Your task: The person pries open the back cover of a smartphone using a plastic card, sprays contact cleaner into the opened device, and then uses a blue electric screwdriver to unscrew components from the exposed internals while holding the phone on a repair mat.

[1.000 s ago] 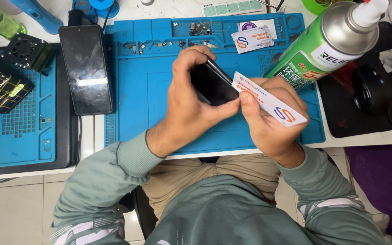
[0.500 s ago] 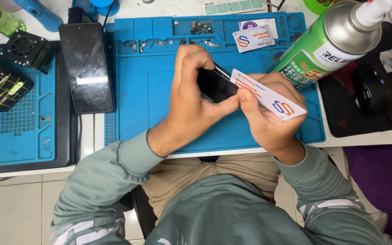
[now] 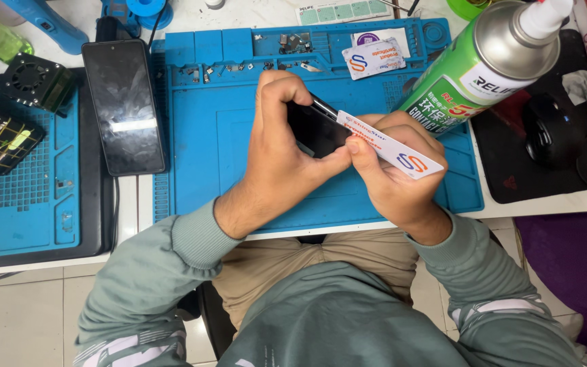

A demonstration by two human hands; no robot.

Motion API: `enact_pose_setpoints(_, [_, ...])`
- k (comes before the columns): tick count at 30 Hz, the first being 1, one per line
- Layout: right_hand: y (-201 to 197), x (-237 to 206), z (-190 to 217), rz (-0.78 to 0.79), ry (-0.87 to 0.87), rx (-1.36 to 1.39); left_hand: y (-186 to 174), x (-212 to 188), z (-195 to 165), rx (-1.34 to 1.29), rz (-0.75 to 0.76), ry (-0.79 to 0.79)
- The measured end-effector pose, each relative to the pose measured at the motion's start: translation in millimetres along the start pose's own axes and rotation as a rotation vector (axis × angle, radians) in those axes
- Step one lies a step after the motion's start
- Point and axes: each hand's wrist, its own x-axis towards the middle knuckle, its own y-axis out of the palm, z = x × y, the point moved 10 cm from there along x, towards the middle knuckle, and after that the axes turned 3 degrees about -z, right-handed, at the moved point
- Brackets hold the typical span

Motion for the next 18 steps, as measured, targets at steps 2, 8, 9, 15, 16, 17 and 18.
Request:
enact_pose_setpoints(2, [1, 0, -2, -0.002, 0.009, 0.011, 0, 0, 1, -0.015, 0.008, -0.007])
enact_pose_setpoints(8, [2, -6, -8, 0.006, 0.021, 0.020, 0, -1, 2, 0.019, 0.025, -0.008])
enact_pose_setpoints(9, [2, -7, -10, 0.006, 0.032, 0.016, 0, -1, 2, 0.023, 0.030, -0.008])
enact_pose_setpoints(15, [4, -14, -30, -0.007, 0.228, 0.069, 2, -2, 2, 0.031, 0.055, 0.001])
enact_pose_setpoints(16, [4, -16, -35, -0.024, 0.283, 0.120, 2, -2, 0, 0.034, 0.056, 0.011])
enact_pose_setpoints(17, [3, -18, -40, -0.039, 0.340, 0.172, 1, -1, 0, 0.037, 0.058, 0.020])
enact_pose_setpoints(18, [6, -19, -38, 0.014, 0.328, 0.187, 0, -1, 0, 0.042, 0.059, 0.017])
